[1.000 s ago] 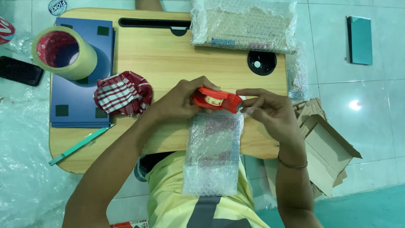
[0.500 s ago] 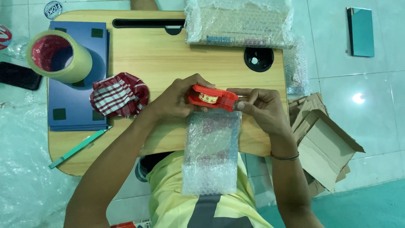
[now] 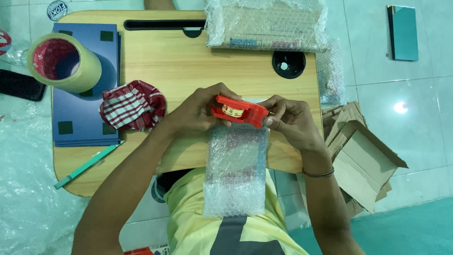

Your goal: Wrapping a rectangular object with bubble wrap and securing it with tape using a handheld dispenser.

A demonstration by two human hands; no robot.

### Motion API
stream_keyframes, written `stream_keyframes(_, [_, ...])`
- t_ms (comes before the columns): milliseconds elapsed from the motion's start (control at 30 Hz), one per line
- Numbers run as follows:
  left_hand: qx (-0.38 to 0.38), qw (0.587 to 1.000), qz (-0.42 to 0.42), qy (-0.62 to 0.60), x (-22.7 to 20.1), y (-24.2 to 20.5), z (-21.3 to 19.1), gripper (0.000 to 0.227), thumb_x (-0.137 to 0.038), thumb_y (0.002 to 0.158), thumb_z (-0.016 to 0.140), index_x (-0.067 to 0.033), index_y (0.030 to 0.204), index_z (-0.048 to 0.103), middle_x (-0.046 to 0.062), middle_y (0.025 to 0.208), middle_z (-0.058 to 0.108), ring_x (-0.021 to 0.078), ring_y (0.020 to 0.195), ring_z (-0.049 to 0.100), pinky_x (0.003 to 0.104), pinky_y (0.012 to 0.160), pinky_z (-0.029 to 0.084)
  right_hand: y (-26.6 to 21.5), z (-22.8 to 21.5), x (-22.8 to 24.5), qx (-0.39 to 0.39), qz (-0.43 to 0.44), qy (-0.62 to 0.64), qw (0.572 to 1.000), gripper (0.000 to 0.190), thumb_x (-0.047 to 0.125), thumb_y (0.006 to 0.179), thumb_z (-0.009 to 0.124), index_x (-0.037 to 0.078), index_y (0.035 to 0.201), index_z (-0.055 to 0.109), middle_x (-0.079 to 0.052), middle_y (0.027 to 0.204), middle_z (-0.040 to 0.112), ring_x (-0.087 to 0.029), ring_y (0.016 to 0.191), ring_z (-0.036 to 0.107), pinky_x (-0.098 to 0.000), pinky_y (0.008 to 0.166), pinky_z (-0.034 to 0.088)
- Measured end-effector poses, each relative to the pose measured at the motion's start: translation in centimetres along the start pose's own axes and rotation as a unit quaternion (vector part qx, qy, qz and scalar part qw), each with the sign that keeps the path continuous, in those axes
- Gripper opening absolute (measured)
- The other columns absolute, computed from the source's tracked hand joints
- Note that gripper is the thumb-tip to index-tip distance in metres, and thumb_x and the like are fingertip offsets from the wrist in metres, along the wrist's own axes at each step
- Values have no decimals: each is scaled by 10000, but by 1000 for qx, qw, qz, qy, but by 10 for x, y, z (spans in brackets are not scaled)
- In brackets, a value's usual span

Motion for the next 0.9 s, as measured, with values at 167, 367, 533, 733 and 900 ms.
stream_keyframes(167, [3, 1000, -5, -4, -1, -2, 2, 494, 65, 835, 812, -10, 1261, 572, 258, 1078, 714, 303, 990, 685, 517, 856, 567, -4, -7, -14, 7, -8, 1, 1000, 235, 63, 852, 832, -16, 738, 642, -251, 1009, 688, -300, 932, 714, -359, 735, 597])
stream_keyframes(367, [8, 1000, -12, -8, -2, -1, 5, 479, 76, 838, 799, -14, 1246, 565, 259, 1057, 716, 303, 977, 679, 524, 861, 561, -3, -3, -7, 13, -23, -7, 1000, 259, 96, 861, 824, -32, 744, 632, -236, 957, 663, -266, 882, 682, -333, 709, 578])
stream_keyframes(533, [9, 1000, -16, -18, -12, -1, 9, 473, 64, 847, 794, -30, 1259, 581, 247, 1034, 720, 287, 964, 668, 517, 873, 557, -1, -1, -4, 18, -32, -11, 999, 268, 127, 882, 811, -24, 745, 638, -210, 914, 649, -234, 835, 662, -311, 676, 572])
stream_keyframes(733, [4, 1000, -9, -17, -11, -3, 10, 472, 57, 845, 798, -23, 1246, 561, 234, 1019, 718, 273, 961, 668, 522, 856, 553, -2, -3, -7, 21, -50, -15, 998, 301, 176, 878, 816, -24, 746, 634, -216, 923, 647, -219, 818, 646, -311, 654, 567])
stream_keyframes(900, [10, 1000, 5, -27, -17, -3, 13, 477, 62, 856, 796, -33, 1252, 547, 244, 1067, 717, 265, 981, 665, 505, 857, 562, 0, 5, 4, 17, -50, -4, 999, 323, 212, 864, 828, -9, 742, 629, -196, 933, 645, -185, 822, 651, -268, 647, 571])
Point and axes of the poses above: each hand's wrist, its own y-axis towards the middle knuckle, its own z-axis out of the palm, x = y × z, the point moved 7 cm from there along y, towards the middle knuckle
